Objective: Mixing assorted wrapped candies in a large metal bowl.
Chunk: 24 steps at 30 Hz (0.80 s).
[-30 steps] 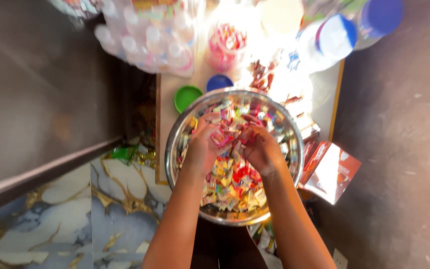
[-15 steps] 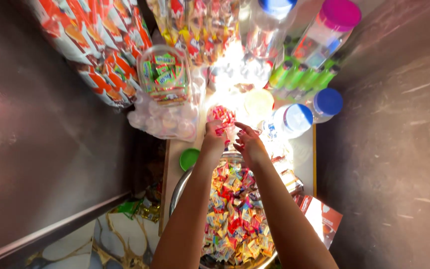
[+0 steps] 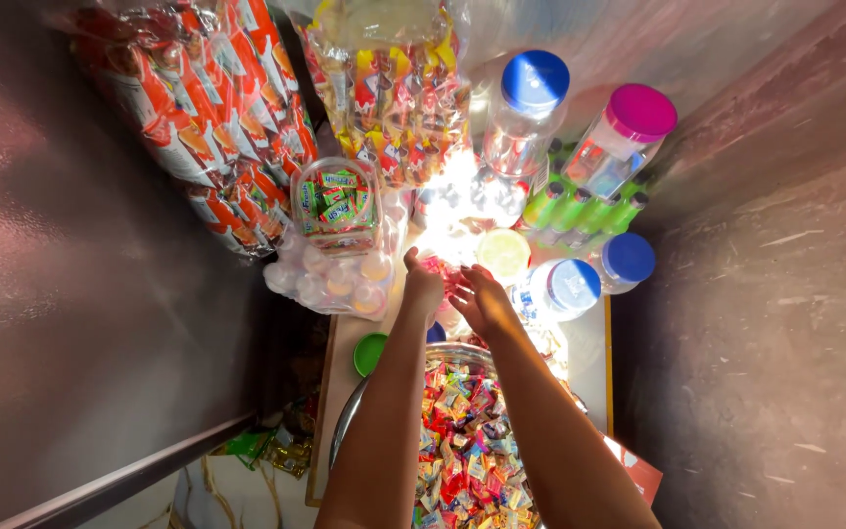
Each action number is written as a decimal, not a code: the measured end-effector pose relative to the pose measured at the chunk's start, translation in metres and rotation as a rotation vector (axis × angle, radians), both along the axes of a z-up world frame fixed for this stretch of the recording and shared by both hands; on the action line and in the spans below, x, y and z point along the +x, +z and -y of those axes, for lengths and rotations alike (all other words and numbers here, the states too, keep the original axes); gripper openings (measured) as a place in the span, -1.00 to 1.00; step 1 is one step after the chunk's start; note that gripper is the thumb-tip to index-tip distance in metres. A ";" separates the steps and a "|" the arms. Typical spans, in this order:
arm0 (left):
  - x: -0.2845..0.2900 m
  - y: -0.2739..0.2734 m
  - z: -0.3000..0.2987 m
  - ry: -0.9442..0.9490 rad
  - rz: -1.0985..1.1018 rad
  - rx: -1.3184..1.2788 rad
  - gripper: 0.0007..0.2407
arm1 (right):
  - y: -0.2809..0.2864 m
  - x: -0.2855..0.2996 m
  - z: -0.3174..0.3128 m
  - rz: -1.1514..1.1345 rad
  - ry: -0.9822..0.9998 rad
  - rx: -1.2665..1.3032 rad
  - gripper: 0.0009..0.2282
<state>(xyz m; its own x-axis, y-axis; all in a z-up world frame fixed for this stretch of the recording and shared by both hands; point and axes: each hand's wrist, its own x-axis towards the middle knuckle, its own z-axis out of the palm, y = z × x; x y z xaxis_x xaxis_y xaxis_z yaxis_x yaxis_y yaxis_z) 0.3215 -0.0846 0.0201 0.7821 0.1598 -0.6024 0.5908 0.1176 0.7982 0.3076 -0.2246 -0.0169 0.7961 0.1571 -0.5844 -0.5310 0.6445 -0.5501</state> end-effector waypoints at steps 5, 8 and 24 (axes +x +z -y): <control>0.001 -0.006 0.002 0.065 0.041 -0.147 -0.30 | 0.004 0.006 0.003 -0.043 -0.021 -0.051 -0.64; -0.002 0.011 0.003 0.106 0.072 -0.203 -0.26 | 0.010 -0.003 0.012 -0.013 -0.023 -0.027 -0.63; -0.129 -0.019 -0.008 0.151 0.217 -0.134 -0.44 | 0.073 -0.177 0.085 -0.001 0.025 -0.111 -0.64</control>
<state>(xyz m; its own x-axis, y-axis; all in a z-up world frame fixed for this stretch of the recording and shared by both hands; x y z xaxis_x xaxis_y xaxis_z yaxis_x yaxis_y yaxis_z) 0.1922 -0.0771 0.0015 0.8684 0.2146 -0.4470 0.3755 0.3039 0.8756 0.1301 -0.3099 0.0563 0.7922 0.1112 -0.6000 -0.5469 0.5658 -0.6171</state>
